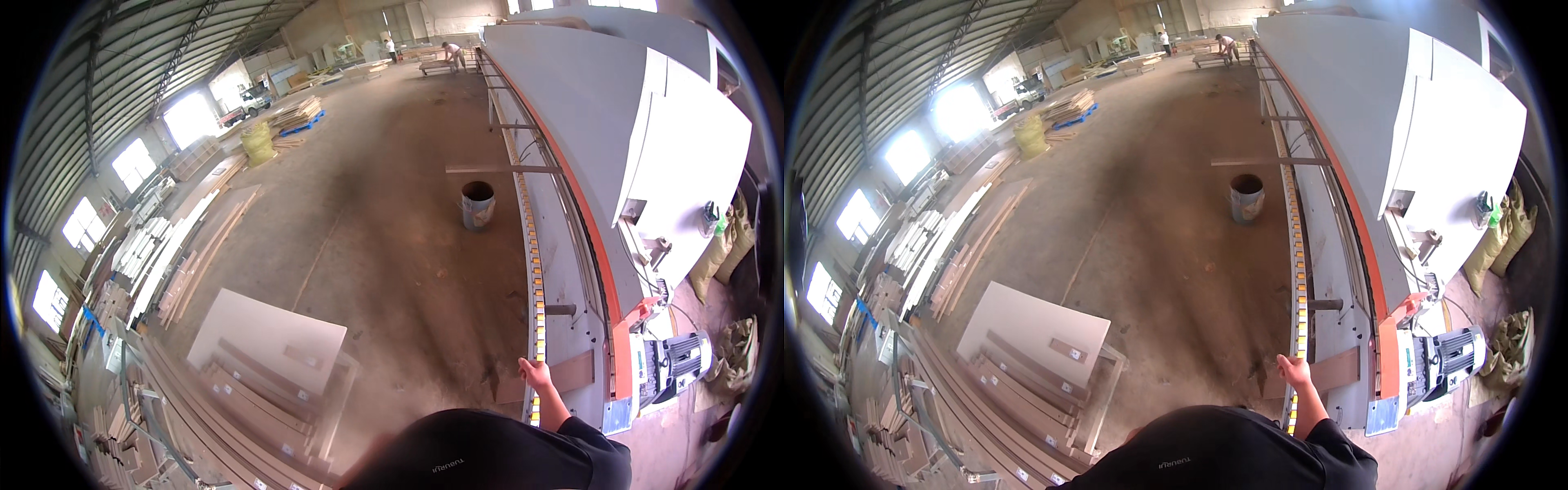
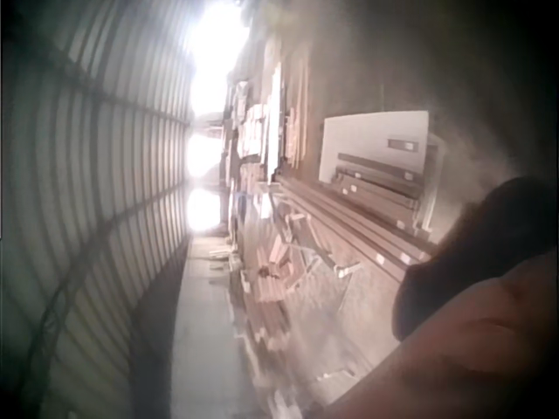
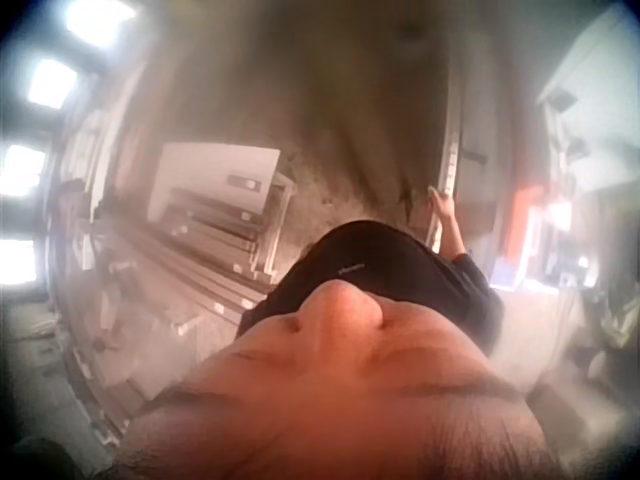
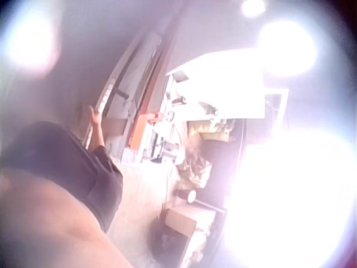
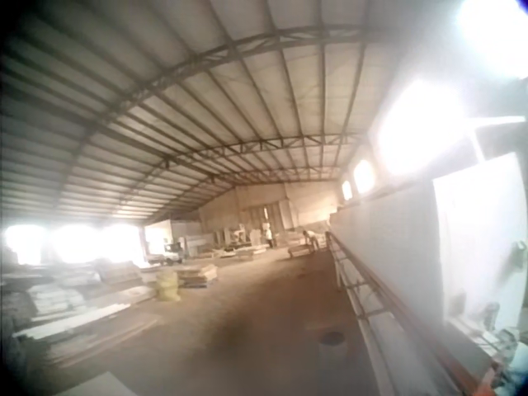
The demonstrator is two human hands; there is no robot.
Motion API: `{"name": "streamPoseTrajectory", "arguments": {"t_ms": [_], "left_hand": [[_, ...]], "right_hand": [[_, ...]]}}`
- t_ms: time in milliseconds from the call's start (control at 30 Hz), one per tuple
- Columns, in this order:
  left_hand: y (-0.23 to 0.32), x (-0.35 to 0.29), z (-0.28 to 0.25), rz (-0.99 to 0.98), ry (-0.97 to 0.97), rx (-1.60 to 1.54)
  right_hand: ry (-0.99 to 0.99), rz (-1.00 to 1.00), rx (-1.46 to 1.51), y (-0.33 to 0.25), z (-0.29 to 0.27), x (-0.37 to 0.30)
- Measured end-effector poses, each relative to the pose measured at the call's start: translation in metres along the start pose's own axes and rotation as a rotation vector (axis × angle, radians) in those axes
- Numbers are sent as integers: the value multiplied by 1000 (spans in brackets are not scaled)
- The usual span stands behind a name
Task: The person picks up wooden planks from a stack on the floor and places them onto a conveyor belt. They repeat this process, handling the planks one by one to feed them into the machinery.
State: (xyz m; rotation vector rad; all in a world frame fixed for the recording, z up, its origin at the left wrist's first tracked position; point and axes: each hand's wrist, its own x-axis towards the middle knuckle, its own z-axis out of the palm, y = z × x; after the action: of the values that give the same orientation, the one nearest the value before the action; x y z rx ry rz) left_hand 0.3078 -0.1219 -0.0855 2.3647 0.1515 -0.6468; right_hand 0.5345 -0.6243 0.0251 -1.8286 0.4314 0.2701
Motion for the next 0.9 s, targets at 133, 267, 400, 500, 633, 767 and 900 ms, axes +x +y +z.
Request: {"name": "streamPoseTrajectory", "arguments": {"t_ms": [133,267,400,500,633,767,900], "left_hand": [[9,5,-2,-2,9,-5],[25,18,-9,-5,3,-9],[39,26,-12,0,-2,-18],[48,28,-14,-3,-2,-23],[56,29,-16,1,-4,-25],[60,26,-16,-9,1,-33],[69,37,-17,7,-13,-32]], "right_hand": [[-11,-2,61,9,2,5],[-1,4,78,13,2,9],[-36,-7,28,15,-1,11],[-54,22,0,4,-3,5],[-55,6,-16,0,-5,1],[-80,-5,27,2,0,3],[-41,-17,-6,14,-4,10]]}}
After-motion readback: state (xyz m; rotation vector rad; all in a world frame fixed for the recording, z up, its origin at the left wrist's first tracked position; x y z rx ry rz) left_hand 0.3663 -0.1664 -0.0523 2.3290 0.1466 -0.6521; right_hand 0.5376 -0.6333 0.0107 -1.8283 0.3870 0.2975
